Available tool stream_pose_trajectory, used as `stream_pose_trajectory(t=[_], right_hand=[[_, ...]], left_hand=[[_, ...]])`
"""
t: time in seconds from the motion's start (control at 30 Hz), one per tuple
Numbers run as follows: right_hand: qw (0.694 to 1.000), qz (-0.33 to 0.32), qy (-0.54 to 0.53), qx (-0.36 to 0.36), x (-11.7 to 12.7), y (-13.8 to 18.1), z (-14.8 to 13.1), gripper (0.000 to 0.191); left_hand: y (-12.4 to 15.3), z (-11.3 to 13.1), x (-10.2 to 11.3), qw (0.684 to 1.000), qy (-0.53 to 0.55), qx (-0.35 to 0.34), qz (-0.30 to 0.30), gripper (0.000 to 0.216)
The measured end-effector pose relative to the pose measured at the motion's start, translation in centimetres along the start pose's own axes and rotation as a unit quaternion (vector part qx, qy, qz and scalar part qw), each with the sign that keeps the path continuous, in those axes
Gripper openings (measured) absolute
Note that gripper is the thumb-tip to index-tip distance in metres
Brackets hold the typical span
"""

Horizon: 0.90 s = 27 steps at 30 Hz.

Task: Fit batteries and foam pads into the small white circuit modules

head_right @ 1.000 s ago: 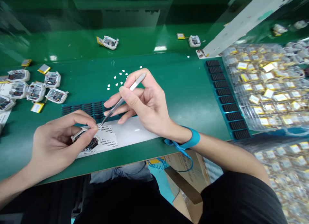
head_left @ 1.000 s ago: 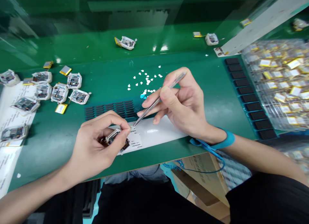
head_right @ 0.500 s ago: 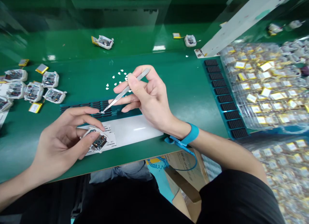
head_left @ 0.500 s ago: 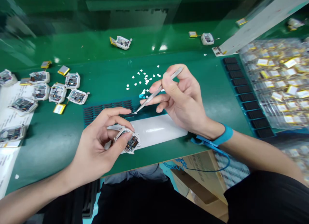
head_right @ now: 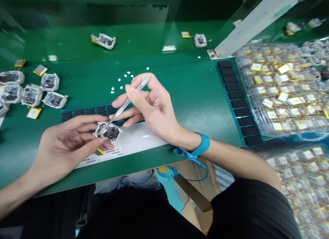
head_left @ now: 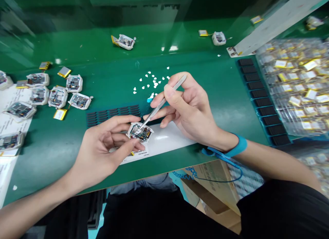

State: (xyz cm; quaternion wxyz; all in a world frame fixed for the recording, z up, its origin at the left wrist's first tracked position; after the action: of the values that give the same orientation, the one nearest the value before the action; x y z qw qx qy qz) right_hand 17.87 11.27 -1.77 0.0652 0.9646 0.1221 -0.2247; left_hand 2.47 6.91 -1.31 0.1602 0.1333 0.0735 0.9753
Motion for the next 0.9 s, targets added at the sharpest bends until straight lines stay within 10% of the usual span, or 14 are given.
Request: stream_pose_trajectory(t=[0.9], right_hand=[[0.999,0.011,0.036,0.003,-0.2,0.5,-0.5,0.035]], left_hand=[[1.6,0.1,0.2,0.985,-0.150,-0.067,0.045,0.036]])
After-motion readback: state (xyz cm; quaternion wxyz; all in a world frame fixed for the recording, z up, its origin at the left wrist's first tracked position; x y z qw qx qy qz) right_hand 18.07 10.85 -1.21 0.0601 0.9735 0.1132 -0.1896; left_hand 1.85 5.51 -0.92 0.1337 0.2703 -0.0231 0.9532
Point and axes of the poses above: each hand's wrist, its own y-axis away from the middle knuckle, its own x-axis out of the back of the hand, z = x × y, the point moved 9 cm from there along -y, towards the middle knuckle, and after that the axes turned 10 degrees about -y, right-handed, at the moved point
